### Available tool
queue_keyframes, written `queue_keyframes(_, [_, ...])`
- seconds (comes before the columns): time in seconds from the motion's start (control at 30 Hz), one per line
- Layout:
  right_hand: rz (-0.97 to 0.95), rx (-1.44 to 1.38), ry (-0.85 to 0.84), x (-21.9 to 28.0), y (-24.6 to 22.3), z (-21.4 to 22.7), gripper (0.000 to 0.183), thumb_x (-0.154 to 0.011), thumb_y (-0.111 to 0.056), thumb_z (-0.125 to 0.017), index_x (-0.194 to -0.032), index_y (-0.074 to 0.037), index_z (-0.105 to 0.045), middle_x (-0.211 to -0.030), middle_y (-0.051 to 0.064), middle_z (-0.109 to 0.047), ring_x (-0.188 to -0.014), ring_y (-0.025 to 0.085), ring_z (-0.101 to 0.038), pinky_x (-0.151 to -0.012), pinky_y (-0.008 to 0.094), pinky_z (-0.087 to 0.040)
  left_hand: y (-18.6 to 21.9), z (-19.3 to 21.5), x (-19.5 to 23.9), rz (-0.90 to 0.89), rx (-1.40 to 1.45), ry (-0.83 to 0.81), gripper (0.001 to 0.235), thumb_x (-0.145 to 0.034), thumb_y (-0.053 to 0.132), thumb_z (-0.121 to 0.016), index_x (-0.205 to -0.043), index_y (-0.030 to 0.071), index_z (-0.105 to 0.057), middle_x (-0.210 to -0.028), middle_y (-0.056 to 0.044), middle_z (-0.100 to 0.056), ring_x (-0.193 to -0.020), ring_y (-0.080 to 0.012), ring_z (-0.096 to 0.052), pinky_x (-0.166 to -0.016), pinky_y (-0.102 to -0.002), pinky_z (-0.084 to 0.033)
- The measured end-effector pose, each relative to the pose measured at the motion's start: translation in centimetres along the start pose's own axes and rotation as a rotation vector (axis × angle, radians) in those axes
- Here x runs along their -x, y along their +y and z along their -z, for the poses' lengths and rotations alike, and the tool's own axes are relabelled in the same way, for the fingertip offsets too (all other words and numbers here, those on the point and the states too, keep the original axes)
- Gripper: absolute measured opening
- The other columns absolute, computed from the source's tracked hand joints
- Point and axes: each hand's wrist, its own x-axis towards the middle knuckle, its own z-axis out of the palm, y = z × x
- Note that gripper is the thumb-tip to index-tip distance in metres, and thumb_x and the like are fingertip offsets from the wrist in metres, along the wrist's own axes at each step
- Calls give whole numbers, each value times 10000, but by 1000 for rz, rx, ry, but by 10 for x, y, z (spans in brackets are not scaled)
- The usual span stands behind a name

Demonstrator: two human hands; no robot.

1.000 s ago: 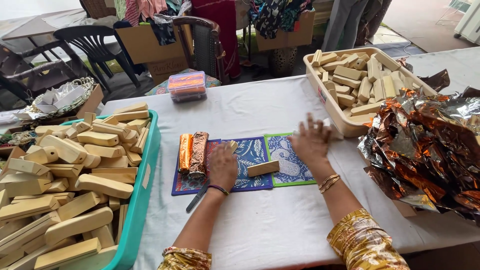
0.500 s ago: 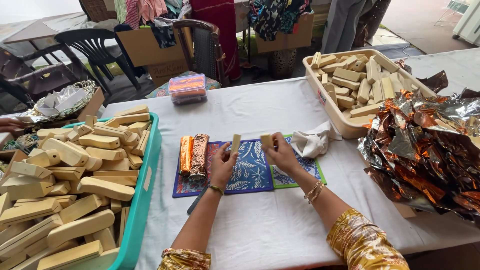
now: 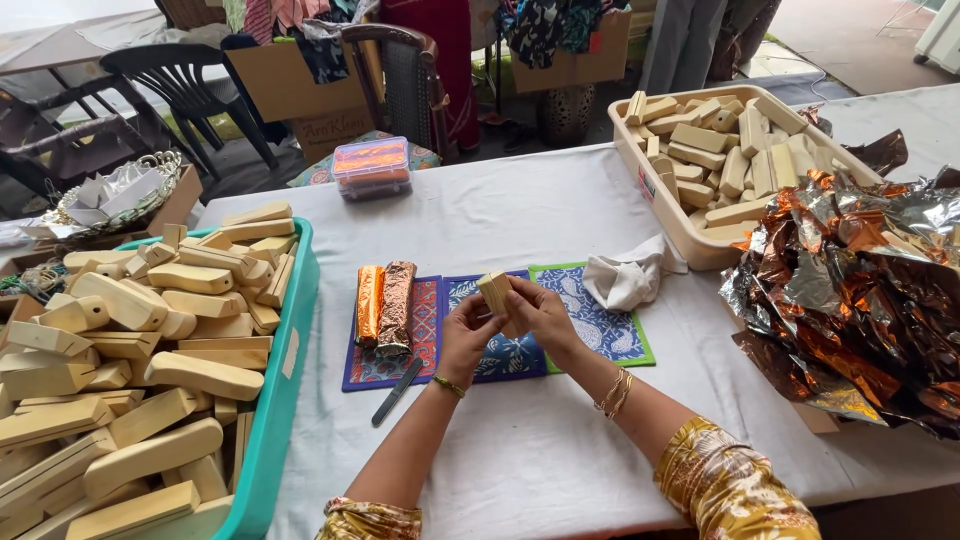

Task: Wrapping wooden blocks in metallic foil and placing them into a plastic container.

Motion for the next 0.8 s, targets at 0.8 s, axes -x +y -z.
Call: queue_keyframes(0.8, [268, 1214, -307, 11, -33, 18, 575, -906, -191, -704, -1454, -184, -531, -1236, 128, -655, -1121, 312, -626, -989, 432, -502, 22, 21, -3, -49, -891, -194, 468, -868, 240, -802, -1303, 125, -674, -1040, -94, -770, -933, -173, -734, -828, -307, -593])
